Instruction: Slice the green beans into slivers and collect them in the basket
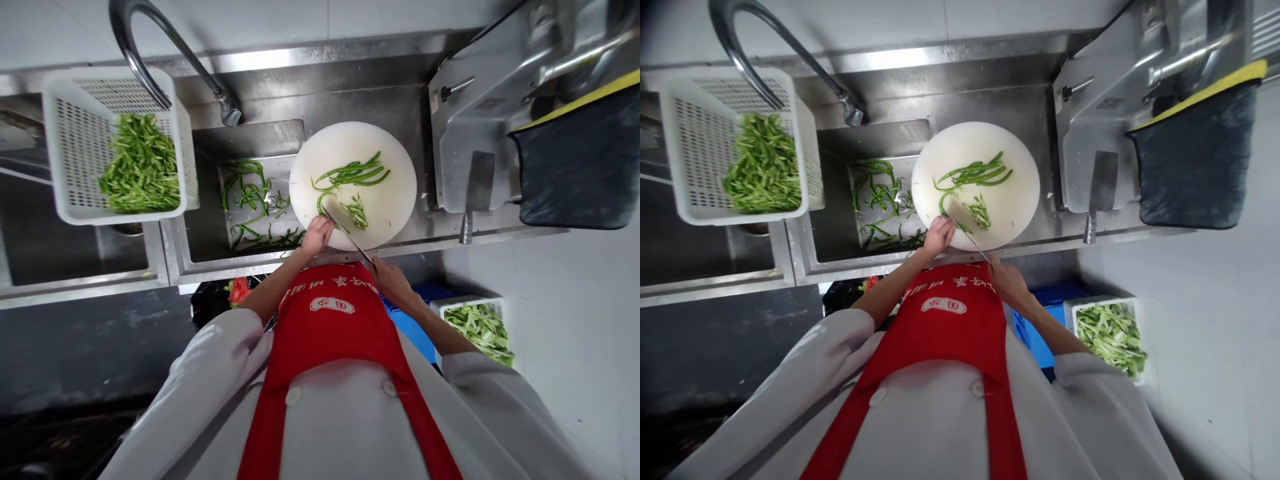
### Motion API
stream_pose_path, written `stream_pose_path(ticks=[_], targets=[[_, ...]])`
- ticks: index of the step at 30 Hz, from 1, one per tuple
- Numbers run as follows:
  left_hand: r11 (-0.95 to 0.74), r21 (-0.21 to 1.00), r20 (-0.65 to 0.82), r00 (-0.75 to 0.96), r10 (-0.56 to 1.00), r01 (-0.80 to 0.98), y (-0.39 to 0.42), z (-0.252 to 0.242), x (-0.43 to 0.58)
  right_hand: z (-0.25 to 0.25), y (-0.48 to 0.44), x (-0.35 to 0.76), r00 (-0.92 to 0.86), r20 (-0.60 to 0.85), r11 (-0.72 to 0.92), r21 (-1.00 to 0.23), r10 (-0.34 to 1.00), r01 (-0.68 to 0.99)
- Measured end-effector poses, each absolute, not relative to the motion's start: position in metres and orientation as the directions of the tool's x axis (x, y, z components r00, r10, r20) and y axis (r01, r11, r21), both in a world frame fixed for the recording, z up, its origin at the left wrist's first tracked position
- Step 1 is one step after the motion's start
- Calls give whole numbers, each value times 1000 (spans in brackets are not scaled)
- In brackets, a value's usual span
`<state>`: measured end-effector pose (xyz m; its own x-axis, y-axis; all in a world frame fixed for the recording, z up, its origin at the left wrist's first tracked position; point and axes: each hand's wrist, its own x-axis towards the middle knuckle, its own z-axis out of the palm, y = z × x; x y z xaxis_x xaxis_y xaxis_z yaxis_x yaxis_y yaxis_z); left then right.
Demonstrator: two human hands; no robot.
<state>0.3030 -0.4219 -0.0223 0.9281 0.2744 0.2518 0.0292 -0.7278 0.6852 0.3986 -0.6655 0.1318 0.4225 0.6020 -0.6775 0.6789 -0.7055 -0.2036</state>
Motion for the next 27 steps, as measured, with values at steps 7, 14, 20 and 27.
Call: stream_pose_path(ticks=[7,14,20,27], targets=[[-737,675,255,931,261,22,-420,-24,303,127,-657,396,430,-661,-716,-238,614,656],[-733,681,278,922,269,8,-421,-27,304,120,-657,397,435,-612,-704,-304,660,641],[-733,680,292,908,300,23,-412,-21,303,109,-657,394,437,-624,-727,-333,647,601],[-753,657,260,928,267,32,-381,-22,306,119,-660,408,454,-633,-747,-322,627,582]])
